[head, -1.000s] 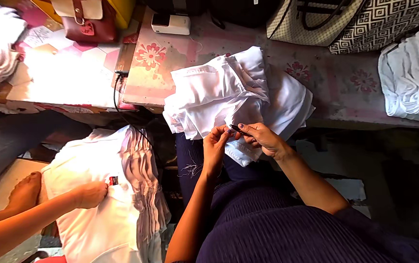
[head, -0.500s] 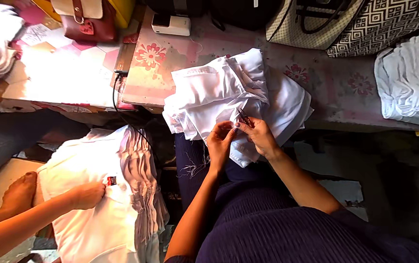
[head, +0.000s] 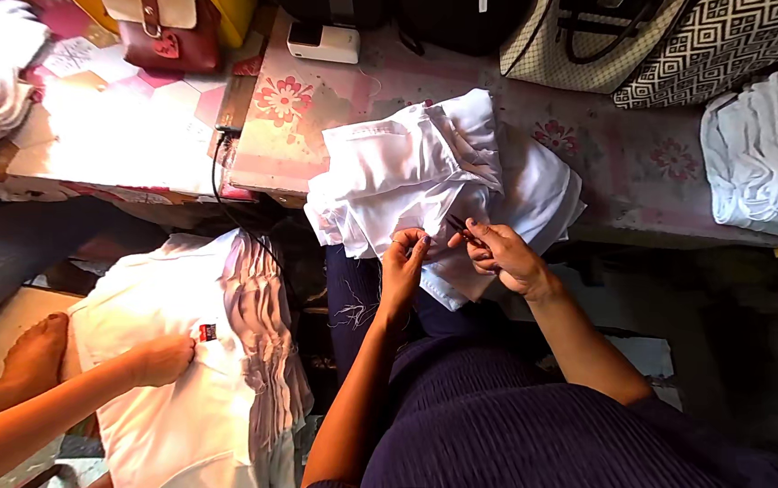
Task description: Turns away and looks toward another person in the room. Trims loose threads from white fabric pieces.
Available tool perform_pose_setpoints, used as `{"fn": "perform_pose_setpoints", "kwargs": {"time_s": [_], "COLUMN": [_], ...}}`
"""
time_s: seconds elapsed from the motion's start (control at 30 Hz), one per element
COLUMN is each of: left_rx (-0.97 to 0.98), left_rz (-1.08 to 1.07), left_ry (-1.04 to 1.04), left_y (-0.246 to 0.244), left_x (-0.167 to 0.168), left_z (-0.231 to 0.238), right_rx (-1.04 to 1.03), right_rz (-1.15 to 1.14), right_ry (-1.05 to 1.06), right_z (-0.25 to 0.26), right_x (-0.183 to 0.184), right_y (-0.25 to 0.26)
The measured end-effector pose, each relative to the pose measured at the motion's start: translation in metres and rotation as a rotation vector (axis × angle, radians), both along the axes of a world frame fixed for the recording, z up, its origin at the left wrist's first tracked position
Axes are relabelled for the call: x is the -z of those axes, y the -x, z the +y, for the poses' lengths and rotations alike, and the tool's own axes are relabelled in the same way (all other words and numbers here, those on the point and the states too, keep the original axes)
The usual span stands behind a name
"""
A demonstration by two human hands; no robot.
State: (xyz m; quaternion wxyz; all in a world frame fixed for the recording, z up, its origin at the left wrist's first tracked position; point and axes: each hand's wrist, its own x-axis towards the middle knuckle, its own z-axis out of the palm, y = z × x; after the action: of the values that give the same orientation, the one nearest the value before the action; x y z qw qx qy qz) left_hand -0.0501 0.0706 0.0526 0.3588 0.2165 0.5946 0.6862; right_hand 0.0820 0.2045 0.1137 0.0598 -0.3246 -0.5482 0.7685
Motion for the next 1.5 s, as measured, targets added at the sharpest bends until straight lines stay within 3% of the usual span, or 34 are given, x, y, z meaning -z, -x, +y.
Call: {"fn": "perform_pose_setpoints", "kwargs": {"time_s": [0.2,0.57,0.9,1.03,1.27,1.5], "left_rx": [0.009,0.001,-0.008,0.020,0.055,0.055], "left_rz": [-0.084,-0.152,-0.272,-0.188,0.148,0.094], "left_ry": [-0.011,-0.068,-0.131,-0.148,-0.132,-0.136], "left_y": [-0.003,-0.005,-0.006,-0.006,-0.007,-0.008], "left_x": [-0.007,-0.011,-0.011,-0.005,0.005,0.005], "left_z": [-0.003,-0.002,-0.003,-0.005,-0.007,-0.009], "right_rx": [-0.075,-0.096,0.008,-0.023,-0.031,0.049], "right_rz": [-0.092,-0.042,0.012,-0.017,-0.041,-0.004], "right_ry": [0.106,0.149,0.135,0.162,0.173,0.108], "right_z": [-0.004,-0.003,-0.008,-0.007,-0.004,-0.003], "right_x": [0.005,0.009,0.021,0.013,0.010,0.013], "right_y": [0.002,0.004,0.007,0.004,0.011,0.006]}}
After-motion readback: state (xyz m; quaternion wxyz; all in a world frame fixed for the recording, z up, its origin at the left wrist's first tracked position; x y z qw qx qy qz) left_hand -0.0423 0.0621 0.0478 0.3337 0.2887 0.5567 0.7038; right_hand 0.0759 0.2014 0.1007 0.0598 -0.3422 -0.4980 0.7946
